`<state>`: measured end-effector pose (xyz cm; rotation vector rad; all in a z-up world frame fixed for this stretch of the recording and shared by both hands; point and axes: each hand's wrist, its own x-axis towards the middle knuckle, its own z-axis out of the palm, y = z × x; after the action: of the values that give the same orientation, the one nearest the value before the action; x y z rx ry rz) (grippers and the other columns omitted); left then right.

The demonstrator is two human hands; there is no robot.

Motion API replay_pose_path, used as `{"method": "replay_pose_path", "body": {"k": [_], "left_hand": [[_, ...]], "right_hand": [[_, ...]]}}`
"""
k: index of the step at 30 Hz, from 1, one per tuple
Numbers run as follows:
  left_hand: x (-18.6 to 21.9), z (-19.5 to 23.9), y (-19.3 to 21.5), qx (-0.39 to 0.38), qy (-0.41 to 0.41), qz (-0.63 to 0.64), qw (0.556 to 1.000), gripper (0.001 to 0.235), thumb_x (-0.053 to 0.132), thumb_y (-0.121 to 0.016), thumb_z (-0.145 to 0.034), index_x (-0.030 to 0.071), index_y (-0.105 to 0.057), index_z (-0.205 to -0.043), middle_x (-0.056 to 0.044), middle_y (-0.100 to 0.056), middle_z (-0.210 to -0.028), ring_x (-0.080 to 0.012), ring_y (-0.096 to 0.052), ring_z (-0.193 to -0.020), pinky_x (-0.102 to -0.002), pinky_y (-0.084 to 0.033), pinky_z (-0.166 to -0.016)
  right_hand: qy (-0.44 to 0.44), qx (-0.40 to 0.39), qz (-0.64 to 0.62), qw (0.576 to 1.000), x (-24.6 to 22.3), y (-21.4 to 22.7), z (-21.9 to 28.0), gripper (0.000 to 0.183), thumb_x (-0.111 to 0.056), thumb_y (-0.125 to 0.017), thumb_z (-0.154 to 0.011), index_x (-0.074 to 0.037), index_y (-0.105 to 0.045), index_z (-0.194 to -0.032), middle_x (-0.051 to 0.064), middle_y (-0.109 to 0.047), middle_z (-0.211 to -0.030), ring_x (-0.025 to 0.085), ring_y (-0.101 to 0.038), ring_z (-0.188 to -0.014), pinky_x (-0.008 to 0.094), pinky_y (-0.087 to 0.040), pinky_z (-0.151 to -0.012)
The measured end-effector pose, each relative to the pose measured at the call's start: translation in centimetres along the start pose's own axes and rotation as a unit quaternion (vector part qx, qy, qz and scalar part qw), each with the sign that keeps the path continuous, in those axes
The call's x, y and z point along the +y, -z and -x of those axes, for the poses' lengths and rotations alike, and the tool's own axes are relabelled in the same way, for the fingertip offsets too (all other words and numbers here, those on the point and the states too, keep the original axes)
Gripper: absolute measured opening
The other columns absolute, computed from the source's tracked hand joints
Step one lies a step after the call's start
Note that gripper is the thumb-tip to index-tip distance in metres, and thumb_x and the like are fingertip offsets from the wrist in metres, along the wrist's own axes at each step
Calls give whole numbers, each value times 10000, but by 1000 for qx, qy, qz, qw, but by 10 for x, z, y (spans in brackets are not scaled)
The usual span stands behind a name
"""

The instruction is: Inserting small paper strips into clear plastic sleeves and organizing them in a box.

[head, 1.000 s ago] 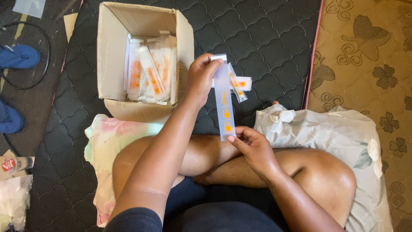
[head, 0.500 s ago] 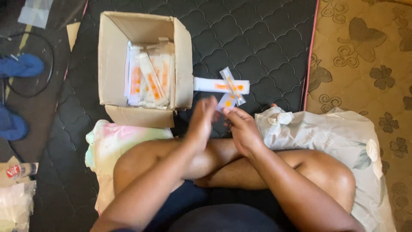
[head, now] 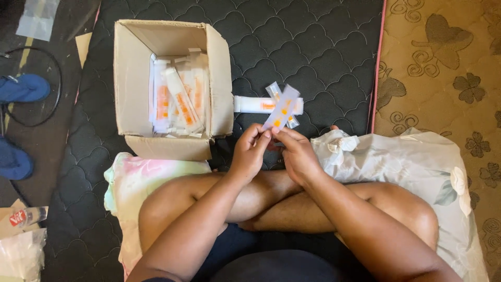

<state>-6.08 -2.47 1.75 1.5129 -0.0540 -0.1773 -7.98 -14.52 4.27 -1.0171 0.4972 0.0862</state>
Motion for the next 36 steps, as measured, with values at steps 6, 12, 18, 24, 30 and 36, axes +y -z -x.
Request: {"method": "replay_pose_path", "body": {"k": [6, 12, 18, 24, 30, 36], "left_hand": [[8, -8, 19, -23, 14, -11, 1000, 148, 71, -600, -971, 66, -630, -826, -79, -607, -611, -156, -577, -654, -305, -487, -730], [7, -20, 38, -42, 35, -38, 998, 129, 76, -615, -929, 80, -636, -801, -76, -626, -592, -157, -618, -630, -308, -509, -720], [10, -29, 54, -55, 3, -51, 997, 114, 41, -603, -908, 60, -653, -807, -86, -607, -603, -172, -607, -641, -322, -498, -719], [15, -42, 66, -66, 3, -66, 996, 130, 45, -590, -891, 84, -650, -782, -58, -586, -584, -151, -570, -618, -305, -488, -708], [21, -50, 75, -73, 1, -43, 996, 108, 32, -579, -878, 73, -620, -787, -71, -559, -604, -156, -574, -651, -319, -497, -718], [24, -54, 79, -64, 9, -32, 997, 96, 33, -571, -875, 67, -602, -790, -72, -549, -610, -160, -569, -658, -319, -489, -711]], "right_hand": [[-12, -33, -28, 999, 9, 17, -25, 209, -152, -743, -915, -34, -774, -1085, 63, -665, -824, 180, -623, -837, 335, -497, -799], [1, -43, -42, 998, -10, 26, -37, 133, -167, -691, -964, -62, -761, -1008, 55, -710, -848, 181, -676, -827, 340, -513, -778], [1, -47, -72, 996, -23, 40, -47, 138, -182, -652, -995, -74, -739, -984, 46, -689, -832, 186, -688, -794, 328, -537, -769], [5, -39, -83, 996, -33, 45, -50, 153, -165, -635, -1003, -51, -731, -969, 93, -706, -838, 206, -702, -789, 336, -560, -774], [6, -6, -68, 998, -42, 57, -65, 143, -179, -645, -997, -59, -724, -995, 92, -704, -864, 195, -690, -801, 322, -554, -774], [21, 24, -71, 997, -57, 59, -76, 125, -183, -665, -987, -73, -716, -953, 96, -703, -849, 198, -679, -787, 326, -547, -769]]}}
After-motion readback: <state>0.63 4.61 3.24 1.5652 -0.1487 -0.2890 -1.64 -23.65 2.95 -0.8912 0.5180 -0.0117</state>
